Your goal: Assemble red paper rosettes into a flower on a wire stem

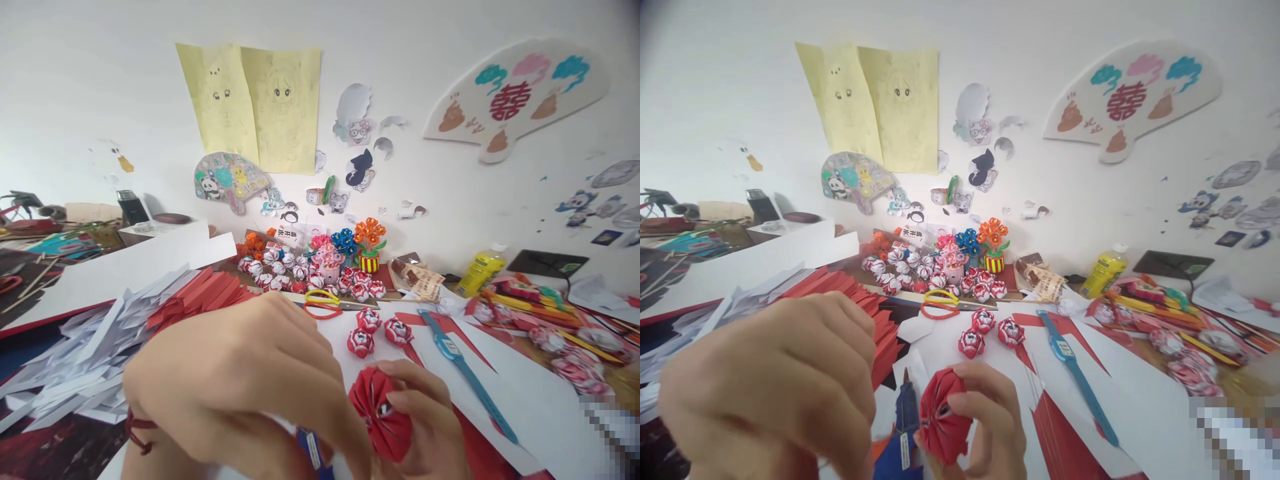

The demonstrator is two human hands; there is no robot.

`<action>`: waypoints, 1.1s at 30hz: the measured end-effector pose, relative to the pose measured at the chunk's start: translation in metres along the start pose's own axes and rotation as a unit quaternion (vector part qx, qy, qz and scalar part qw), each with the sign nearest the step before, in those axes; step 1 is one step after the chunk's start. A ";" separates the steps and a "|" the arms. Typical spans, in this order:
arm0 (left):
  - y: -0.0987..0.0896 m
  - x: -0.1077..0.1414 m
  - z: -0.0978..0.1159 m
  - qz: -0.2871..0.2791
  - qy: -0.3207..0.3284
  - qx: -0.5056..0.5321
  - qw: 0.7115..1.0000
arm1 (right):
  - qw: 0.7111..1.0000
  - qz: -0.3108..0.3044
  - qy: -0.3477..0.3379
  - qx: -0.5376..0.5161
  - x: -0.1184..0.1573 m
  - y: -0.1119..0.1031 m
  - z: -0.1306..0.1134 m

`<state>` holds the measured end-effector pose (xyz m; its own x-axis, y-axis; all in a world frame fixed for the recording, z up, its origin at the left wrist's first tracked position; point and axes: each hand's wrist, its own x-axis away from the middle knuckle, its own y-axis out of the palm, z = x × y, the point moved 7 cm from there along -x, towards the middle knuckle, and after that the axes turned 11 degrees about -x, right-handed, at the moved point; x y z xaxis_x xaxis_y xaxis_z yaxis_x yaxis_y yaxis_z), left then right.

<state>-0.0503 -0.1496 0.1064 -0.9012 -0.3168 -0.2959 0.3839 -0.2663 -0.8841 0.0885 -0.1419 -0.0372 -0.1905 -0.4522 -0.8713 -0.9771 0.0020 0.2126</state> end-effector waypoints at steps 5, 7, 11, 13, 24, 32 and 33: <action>-0.009 0.004 -0.029 0.062 -0.068 0.007 0.996 | 0.987 -0.018 0.143 -0.068 0.000 -0.001 0.025; -0.005 0.005 -0.043 0.097 -0.101 -0.012 0.990 | 0.974 -0.003 0.206 -0.097 0.001 -0.003 0.035; 0.018 0.018 -0.059 0.234 -0.182 -0.067 0.953 | 0.950 0.007 0.272 -0.151 0.004 -0.002 0.044; 0.038 0.024 -0.058 0.257 -0.193 -0.075 0.944 | 0.945 -0.009 0.278 -0.172 0.004 0.002 0.045; 0.070 0.034 -0.059 0.299 -0.148 -0.092 0.938 | 0.934 -0.059 0.306 -0.175 0.010 0.009 0.039; 0.070 0.034 -0.055 0.285 -0.119 -0.144 0.940 | 0.932 -0.074 0.306 -0.178 0.009 0.010 0.040; 0.070 0.034 -0.054 0.286 -0.118 -0.145 0.940 | 0.933 -0.075 0.304 -0.178 0.009 0.010 0.039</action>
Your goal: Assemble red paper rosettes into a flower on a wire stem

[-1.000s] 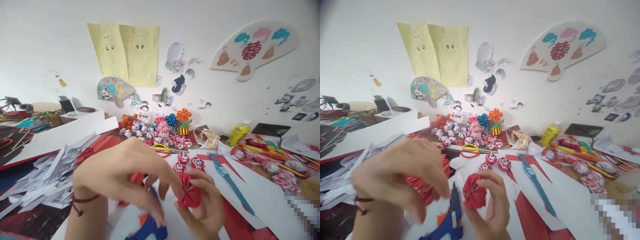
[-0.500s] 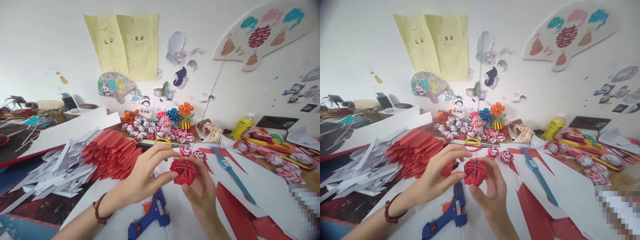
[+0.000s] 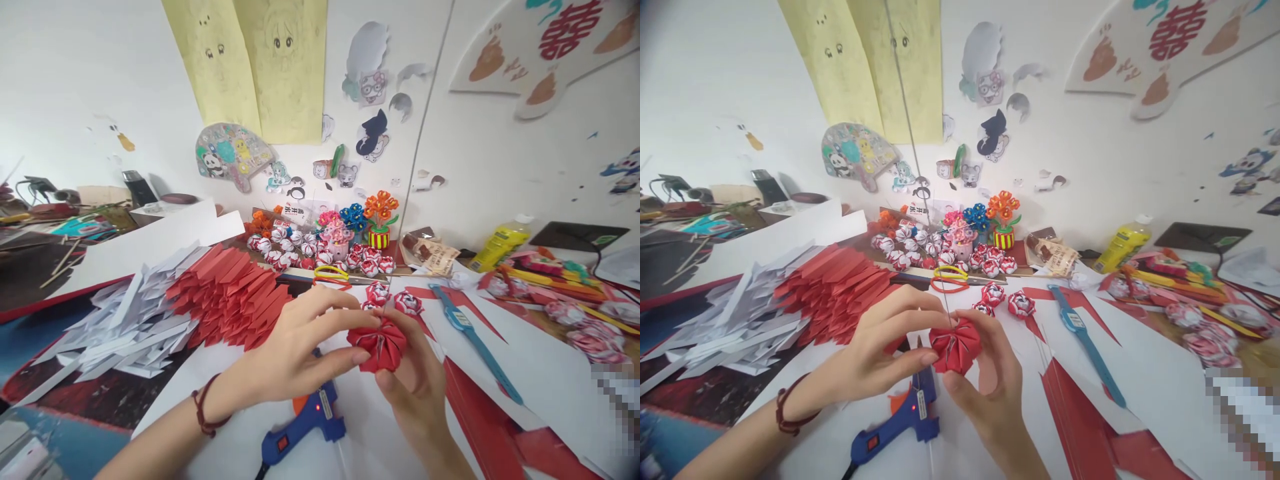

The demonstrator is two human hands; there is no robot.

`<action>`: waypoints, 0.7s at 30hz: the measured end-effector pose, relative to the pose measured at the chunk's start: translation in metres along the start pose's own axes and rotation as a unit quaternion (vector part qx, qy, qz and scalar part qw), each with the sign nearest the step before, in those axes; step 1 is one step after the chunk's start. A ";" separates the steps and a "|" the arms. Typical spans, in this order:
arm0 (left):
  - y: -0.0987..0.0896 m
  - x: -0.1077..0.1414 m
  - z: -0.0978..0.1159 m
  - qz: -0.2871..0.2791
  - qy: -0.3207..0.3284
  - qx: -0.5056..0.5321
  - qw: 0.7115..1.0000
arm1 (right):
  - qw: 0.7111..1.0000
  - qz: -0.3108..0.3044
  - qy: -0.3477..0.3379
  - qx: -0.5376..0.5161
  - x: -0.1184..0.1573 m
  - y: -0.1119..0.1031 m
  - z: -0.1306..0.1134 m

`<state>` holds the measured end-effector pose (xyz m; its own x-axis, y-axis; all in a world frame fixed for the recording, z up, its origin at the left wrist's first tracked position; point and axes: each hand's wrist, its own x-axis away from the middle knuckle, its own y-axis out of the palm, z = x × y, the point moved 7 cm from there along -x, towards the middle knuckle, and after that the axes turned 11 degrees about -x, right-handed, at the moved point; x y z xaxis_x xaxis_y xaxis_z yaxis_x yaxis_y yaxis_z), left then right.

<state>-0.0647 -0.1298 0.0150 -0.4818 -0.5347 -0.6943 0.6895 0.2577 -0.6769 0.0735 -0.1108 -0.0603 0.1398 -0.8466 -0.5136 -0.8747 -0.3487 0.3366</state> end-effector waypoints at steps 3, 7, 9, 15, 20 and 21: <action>-0.001 -0.001 0.002 0.000 0.003 0.006 1.000 | 1.000 0.003 0.001 0.004 0.000 0.000 0.000; -0.001 -0.001 0.003 -0.001 0.006 0.000 1.000 | 1.000 0.005 -0.005 0.011 0.001 -0.001 -0.002; -0.001 -0.001 0.003 -0.001 0.007 -0.004 1.000 | 1.000 0.003 -0.005 0.012 0.001 -0.001 -0.002; -0.001 0.000 0.002 0.000 0.009 -0.005 1.000 | 1.000 -0.004 -0.011 0.011 -0.001 0.000 -0.002; -0.004 0.001 0.004 0.037 0.029 -0.035 0.998 | 1.000 0.001 0.006 0.002 0.000 0.001 -0.002; -0.006 0.002 0.006 0.055 0.043 -0.063 0.996 | 1.000 0.002 0.008 0.001 0.000 0.001 -0.003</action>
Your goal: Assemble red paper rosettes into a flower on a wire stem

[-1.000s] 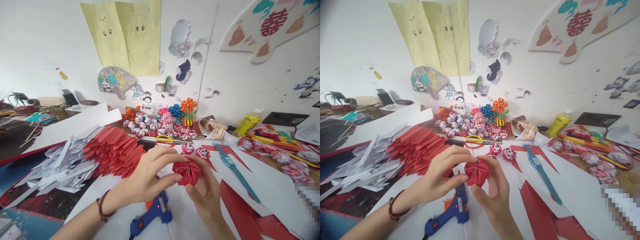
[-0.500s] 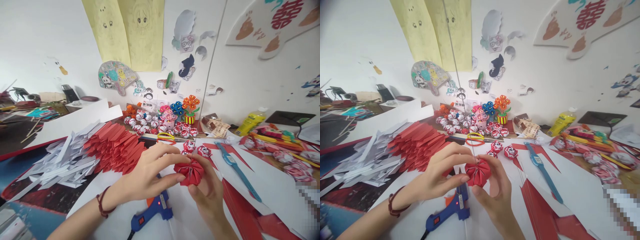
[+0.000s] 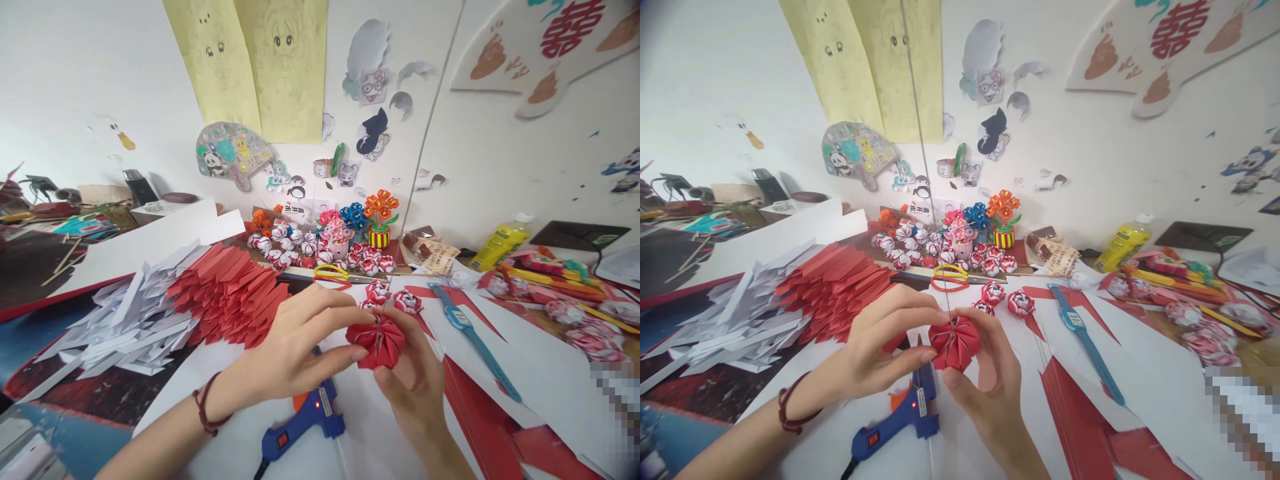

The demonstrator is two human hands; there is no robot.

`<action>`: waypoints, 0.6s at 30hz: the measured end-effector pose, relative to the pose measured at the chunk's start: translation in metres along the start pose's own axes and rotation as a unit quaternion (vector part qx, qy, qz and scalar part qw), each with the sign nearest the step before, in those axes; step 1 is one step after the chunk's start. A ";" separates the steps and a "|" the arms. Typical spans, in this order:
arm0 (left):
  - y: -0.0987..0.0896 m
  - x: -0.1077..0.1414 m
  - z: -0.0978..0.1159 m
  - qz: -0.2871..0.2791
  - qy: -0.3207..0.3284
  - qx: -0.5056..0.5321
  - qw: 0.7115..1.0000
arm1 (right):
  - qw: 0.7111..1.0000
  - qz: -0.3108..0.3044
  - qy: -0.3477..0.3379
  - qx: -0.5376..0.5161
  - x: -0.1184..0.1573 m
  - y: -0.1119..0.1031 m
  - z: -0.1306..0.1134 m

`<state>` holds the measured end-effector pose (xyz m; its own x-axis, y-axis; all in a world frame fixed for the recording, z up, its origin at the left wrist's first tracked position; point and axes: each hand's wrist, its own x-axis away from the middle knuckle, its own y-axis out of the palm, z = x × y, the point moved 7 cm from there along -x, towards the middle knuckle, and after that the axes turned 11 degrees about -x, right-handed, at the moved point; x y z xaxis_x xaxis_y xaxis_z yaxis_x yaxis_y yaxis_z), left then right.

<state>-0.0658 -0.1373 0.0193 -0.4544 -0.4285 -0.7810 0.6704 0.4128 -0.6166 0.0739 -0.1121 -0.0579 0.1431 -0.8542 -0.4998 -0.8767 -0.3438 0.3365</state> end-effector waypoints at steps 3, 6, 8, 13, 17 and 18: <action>-0.005 0.003 0.010 0.054 0.070 -0.113 0.990 | 1.000 0.003 0.014 -0.001 0.001 0.000 0.002; -0.006 0.008 0.019 0.079 0.138 -0.186 0.970 | 1.000 0.002 0.024 -0.007 0.001 0.000 0.004; -0.006 0.010 0.021 0.080 0.157 -0.200 0.964 | 1.000 0.001 0.022 -0.011 0.000 0.000 0.004; -0.003 0.010 0.020 0.066 0.150 -0.203 0.966 | 1.000 0.002 0.025 -0.011 0.000 -0.001 0.004; -0.004 0.007 0.021 0.067 0.132 -0.214 0.965 | 0.999 0.008 0.031 -0.009 0.002 -0.002 0.005; -0.004 0.006 0.021 0.066 0.130 -0.215 0.966 | 0.999 0.010 0.034 -0.010 0.002 -0.002 0.005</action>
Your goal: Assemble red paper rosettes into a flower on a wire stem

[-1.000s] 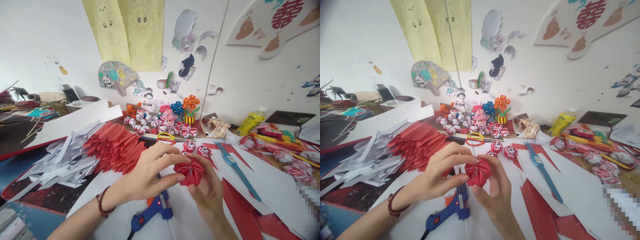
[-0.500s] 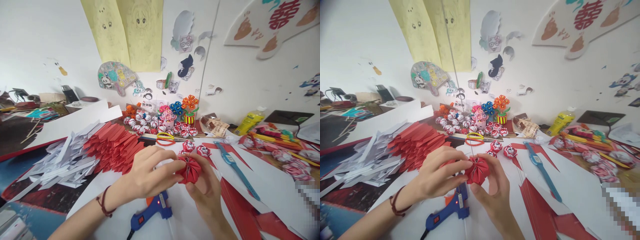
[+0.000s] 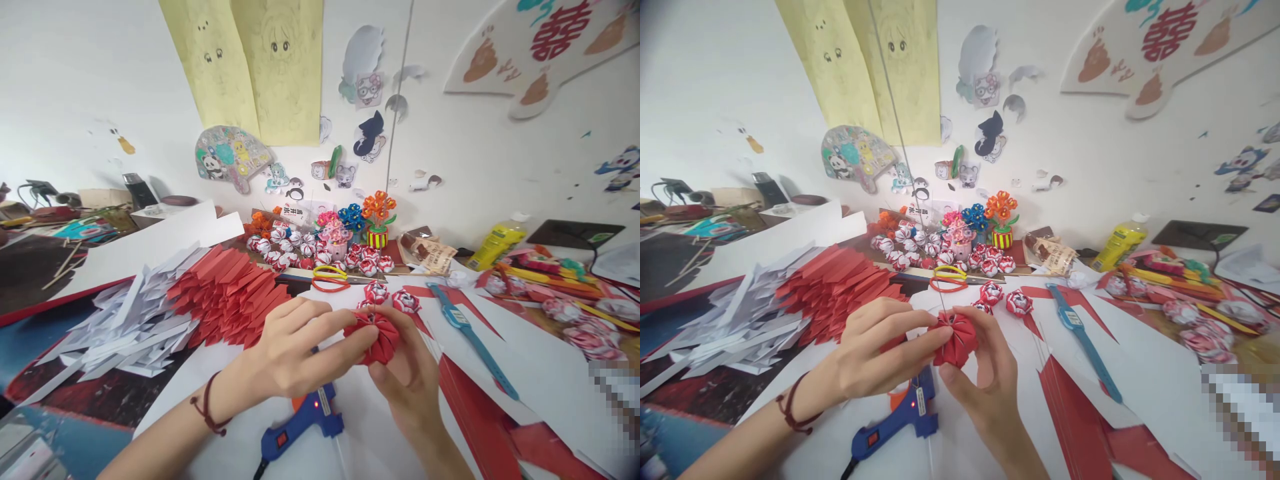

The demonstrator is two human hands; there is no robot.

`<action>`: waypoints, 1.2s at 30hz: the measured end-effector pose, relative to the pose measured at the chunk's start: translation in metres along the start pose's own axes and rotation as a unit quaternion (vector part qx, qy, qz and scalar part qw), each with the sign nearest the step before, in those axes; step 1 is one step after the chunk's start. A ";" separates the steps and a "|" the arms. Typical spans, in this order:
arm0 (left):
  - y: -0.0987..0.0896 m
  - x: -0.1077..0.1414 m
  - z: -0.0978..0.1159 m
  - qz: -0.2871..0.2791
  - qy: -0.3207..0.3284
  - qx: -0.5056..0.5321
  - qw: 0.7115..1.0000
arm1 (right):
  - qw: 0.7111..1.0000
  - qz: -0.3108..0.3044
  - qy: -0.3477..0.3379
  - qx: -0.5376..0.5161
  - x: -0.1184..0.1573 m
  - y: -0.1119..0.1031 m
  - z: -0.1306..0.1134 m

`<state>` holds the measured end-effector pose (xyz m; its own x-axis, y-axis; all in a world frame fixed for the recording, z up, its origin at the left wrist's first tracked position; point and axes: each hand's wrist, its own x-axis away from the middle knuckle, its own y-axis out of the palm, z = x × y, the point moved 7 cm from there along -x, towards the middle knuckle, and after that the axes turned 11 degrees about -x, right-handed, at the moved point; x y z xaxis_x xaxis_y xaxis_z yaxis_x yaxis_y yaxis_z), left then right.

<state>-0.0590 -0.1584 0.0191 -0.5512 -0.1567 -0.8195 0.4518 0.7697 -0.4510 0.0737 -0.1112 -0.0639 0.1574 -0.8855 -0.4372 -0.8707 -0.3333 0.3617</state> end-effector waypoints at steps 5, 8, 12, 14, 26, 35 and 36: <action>0.000 -0.003 -0.001 -0.003 -0.003 -0.002 1.000 | 1.000 0.003 0.004 -0.002 0.000 -0.001 0.002; -0.001 -0.003 -0.002 -0.001 -0.005 0.005 1.000 | 1.000 0.010 -0.002 0.000 -0.001 -0.002 0.003; -0.007 -0.006 -0.007 0.007 -0.031 0.012 0.999 | 1.000 0.016 -0.003 0.000 -0.003 -0.003 0.003; -0.014 -0.008 -0.007 0.015 -0.040 -0.010 0.999 | 1.000 0.022 -0.001 0.003 -0.005 -0.003 0.002; 0.002 0.034 -0.034 -0.296 -0.393 0.147 0.858 | 0.995 0.080 -0.045 0.043 -0.019 -0.016 -0.002; -0.049 -0.010 0.053 -0.153 -0.239 0.124 0.951 | 0.988 0.001 -0.085 0.130 -0.028 -0.009 -0.034; -0.057 -0.018 0.054 -0.128 -0.225 0.069 0.963 | 0.980 -0.019 -0.099 0.169 -0.029 -0.005 -0.044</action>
<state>-0.0371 -0.2328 0.0400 -0.3114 -0.6067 -0.7314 0.4474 0.5854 -0.6761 0.0941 -0.0976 -0.0173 0.1272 -0.7830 -0.6089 -0.9762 -0.2077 0.0631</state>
